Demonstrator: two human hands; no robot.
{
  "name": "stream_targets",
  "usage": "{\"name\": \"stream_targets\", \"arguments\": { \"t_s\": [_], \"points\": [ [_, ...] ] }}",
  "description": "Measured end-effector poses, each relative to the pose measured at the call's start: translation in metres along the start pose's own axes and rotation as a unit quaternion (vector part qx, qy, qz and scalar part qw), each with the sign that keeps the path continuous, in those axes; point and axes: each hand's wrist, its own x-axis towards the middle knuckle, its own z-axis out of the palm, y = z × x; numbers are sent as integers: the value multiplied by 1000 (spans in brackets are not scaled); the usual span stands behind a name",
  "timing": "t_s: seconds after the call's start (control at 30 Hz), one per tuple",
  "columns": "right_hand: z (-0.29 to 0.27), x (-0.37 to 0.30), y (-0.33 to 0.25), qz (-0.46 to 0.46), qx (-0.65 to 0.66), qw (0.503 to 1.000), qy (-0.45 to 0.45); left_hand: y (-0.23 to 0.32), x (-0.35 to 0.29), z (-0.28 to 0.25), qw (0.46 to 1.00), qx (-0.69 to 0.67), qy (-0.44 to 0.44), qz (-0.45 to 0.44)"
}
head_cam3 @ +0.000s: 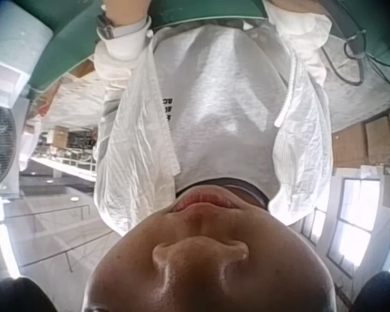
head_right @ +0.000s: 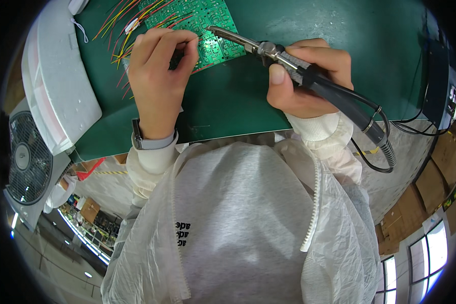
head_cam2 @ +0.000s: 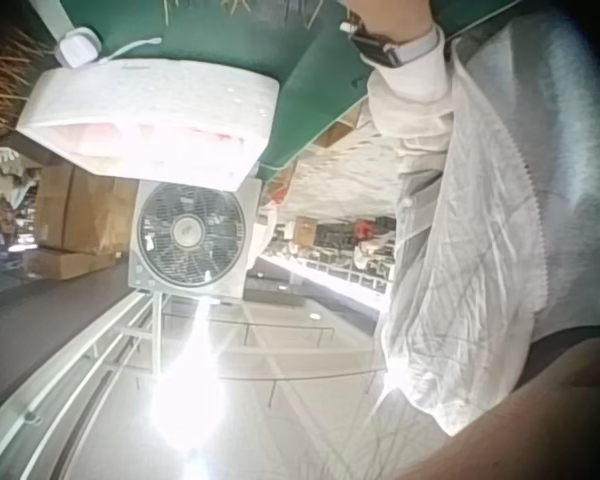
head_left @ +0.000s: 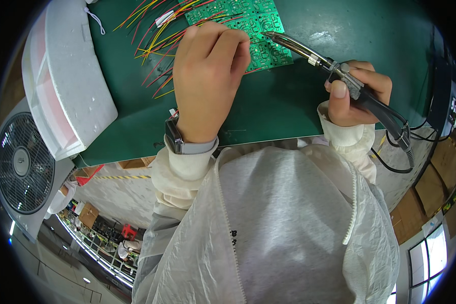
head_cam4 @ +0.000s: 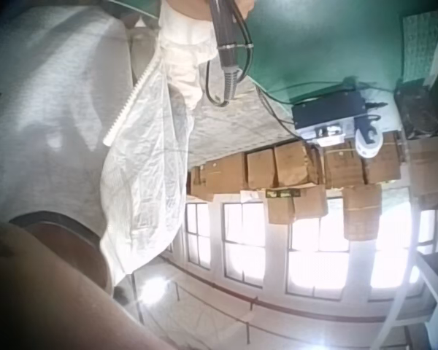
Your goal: The person solders multiple wires to a green printed circuit board with a soldering iron.
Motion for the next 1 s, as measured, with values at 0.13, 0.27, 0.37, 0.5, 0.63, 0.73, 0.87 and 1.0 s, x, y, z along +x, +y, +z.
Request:
{"name": "stream_targets", "arguments": {
  "t_s": [0.13,0.27,0.37,0.5,0.63,0.73,0.87,1.0],
  "points": [
    [-1,1,-1,32,12,999,27,2,1,-1,1000,10,-10,0],
    [-4,2,0,51,24,998,40,0,1,-1,1000,-14,-13,-4],
    [-3,2,1,48,27,997,52,-1,0,-5,999,-43,-22,-8],
    [-1,3,3,45,33,997,62,-3,-2,-7,991,-112,-38,-68],
    [-1,3,2,39,36,997,64,0,-2,-15,984,-122,-47,-119],
    [0,2,2,39,35,997,60,-2,-1,-17,984,-130,-3,-118],
    [-2,3,2,34,30,998,36,-9,-3,-21,984,-136,85,-74],
    [-2,3,1,38,35,998,24,9,-9,-35,969,-185,62,-150]
  ]
}}
